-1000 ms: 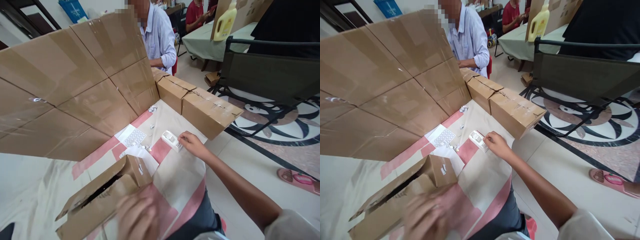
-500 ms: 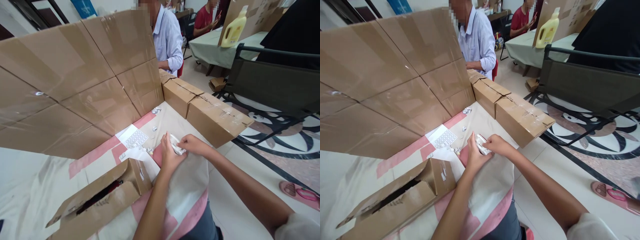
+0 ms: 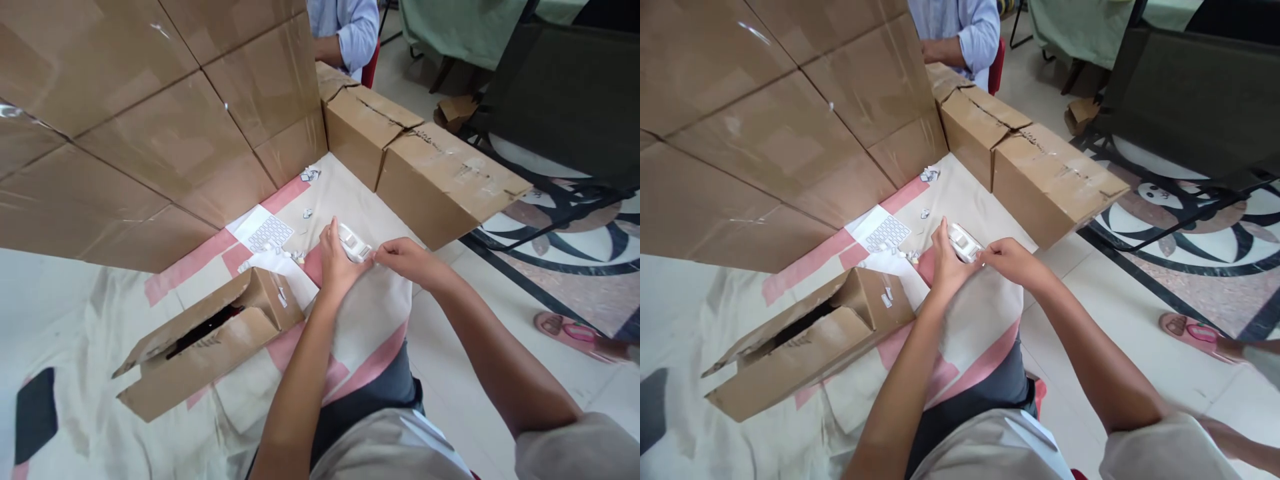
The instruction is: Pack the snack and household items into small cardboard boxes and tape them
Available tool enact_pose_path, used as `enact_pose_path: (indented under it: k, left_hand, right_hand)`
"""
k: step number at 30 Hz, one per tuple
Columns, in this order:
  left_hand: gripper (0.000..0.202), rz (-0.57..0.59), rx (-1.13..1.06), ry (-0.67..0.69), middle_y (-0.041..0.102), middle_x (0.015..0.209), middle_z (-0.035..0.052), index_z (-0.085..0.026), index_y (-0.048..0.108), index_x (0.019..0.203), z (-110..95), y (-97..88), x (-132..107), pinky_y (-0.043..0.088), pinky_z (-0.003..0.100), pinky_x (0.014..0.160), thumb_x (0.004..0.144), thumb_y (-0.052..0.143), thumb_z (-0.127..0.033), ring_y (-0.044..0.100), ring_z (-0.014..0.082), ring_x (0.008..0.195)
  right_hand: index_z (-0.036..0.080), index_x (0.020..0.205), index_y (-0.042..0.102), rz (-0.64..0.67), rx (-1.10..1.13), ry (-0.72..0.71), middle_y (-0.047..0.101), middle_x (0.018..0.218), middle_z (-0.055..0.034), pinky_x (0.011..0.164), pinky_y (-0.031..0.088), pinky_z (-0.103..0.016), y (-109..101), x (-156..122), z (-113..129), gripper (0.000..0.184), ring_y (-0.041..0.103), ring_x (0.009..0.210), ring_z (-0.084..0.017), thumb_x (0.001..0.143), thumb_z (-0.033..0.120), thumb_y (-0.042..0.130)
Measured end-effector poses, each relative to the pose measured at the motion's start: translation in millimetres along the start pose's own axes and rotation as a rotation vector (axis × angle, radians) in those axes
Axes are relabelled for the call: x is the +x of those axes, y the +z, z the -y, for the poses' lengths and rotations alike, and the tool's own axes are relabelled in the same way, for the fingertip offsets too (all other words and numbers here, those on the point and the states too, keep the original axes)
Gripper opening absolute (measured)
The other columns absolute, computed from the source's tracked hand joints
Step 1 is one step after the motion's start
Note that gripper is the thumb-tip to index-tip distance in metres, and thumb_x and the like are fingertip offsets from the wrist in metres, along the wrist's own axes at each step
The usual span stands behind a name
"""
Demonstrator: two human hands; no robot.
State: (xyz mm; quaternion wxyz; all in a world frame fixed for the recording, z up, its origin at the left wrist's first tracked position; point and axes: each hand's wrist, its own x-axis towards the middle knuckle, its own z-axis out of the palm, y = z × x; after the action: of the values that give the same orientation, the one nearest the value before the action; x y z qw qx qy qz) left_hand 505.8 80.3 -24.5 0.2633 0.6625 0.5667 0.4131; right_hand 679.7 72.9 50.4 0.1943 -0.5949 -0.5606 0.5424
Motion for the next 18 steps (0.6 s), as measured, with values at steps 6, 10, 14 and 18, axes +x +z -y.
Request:
enact_pose_path:
  k: [6, 10, 14, 18]
  left_hand:
    - [0.124, -0.019, 0.014, 0.004, 0.032, 0.152, 0.0198, -0.02, 0.017, 0.16, 0, -0.5, 0, 0.031, 0.048, 0.123, 0.06, 0.09, -0.028, 0.034, 0.036, 0.149]
    - [0.123, -0.025, 0.033, 0.016, 0.033, 0.152, 0.0165, -0.025, 0.017, 0.16, 2, 0.3, -1, 0.033, 0.048, 0.122, 0.06, 0.089, -0.03, 0.035, 0.0347, 0.148]
    - [0.124, -0.028, 0.047, 0.045, 0.032, 0.152, 0.0174, -0.025, 0.016, 0.161, 5, 0.6, -1, 0.034, 0.047, 0.122, 0.061, 0.09, -0.032, 0.036, 0.0345, 0.148]
    - [0.124, -0.048, 0.056, 0.02, 0.034, 0.152, 0.017, -0.026, 0.017, 0.161, 5, 1.3, 0, 0.034, 0.047, 0.122, 0.061, 0.09, -0.034, 0.038, 0.0344, 0.148]
  right_hand:
    - [0.022, 0.059, 0.036, -0.037, -0.01, 0.012, 0.026, 0.058, 0.0053, 0.049, 0.019, -0.027, 5, -19, -29, 0.043, 0.024, 0.055, -0.009, 0.082, 0.051, 0.059]
    - [0.022, 0.058, 0.034, -0.062, -0.104, 0.031, 0.03, 0.057, 0.005, 0.051, 0.022, -0.027, 8, -6, -37, 0.04, 0.028, 0.055, -0.01, 0.082, 0.042, 0.059]
    - [0.021, 0.054, 0.035, -0.113, -0.207, 0.033, 0.035, 0.053, 0.0044, 0.052, 0.022, -0.028, 13, 8, -40, 0.038, 0.031, 0.054, -0.011, 0.079, 0.029, 0.062]
    - [0.022, 0.052, 0.034, -0.184, -0.257, 0.004, 0.036, 0.051, 0.0041, 0.054, 0.02, -0.029, 15, 8, -44, 0.037, 0.031, 0.054, -0.012, 0.075, 0.02, 0.062]
